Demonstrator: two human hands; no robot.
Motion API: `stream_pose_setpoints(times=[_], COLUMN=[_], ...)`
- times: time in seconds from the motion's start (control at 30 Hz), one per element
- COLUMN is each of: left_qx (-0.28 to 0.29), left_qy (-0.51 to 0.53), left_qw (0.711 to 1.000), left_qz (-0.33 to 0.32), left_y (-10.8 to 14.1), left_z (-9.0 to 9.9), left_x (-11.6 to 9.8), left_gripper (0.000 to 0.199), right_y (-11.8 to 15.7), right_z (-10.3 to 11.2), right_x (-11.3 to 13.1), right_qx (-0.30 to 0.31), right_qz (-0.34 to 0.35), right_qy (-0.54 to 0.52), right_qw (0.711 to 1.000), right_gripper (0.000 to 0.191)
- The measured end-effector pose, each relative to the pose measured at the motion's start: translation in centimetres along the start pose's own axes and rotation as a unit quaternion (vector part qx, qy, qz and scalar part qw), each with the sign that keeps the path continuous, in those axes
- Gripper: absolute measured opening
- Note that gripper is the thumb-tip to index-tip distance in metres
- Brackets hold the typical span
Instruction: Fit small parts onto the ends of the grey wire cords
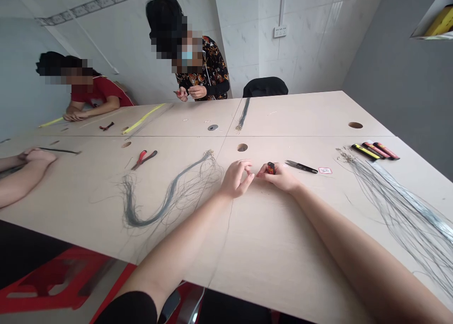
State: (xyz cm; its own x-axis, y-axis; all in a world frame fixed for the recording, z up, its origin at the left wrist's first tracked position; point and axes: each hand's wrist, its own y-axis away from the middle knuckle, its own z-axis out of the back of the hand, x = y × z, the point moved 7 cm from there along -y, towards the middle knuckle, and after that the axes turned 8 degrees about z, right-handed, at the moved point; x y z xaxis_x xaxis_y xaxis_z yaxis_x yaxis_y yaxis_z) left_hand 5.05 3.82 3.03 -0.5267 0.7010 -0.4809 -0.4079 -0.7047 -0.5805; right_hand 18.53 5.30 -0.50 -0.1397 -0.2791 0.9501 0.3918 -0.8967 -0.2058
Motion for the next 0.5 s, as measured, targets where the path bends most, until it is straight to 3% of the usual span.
stream_pose_setpoints(times=[0.1,0.2,0.5], left_qx=[0.038,0.069,0.063], left_qy=[0.068,0.115,0.127], left_qw=[0.997,0.990,0.986], left_qz=[-0.007,0.035,0.086], left_y=[0.1,0.1,-0.1], left_z=[-0.6,-1.1,-1.3], left_x=[-0.5,-0.4,-0.4], left_gripper=[0.009,0.009,0.016], right_y=[0.0,0.0,0.0], right_z=[0.1,0.1,0.0], right_x=[0.3,0.5,0.4], right_qx=[-0.007,-0.011,-0.023], right_qz=[0.011,0.021,0.026], right_qy=[-0.011,-0.018,-0.058], right_qw=[1.000,1.000,0.998], right_gripper=[0.021,0.018,0.013])
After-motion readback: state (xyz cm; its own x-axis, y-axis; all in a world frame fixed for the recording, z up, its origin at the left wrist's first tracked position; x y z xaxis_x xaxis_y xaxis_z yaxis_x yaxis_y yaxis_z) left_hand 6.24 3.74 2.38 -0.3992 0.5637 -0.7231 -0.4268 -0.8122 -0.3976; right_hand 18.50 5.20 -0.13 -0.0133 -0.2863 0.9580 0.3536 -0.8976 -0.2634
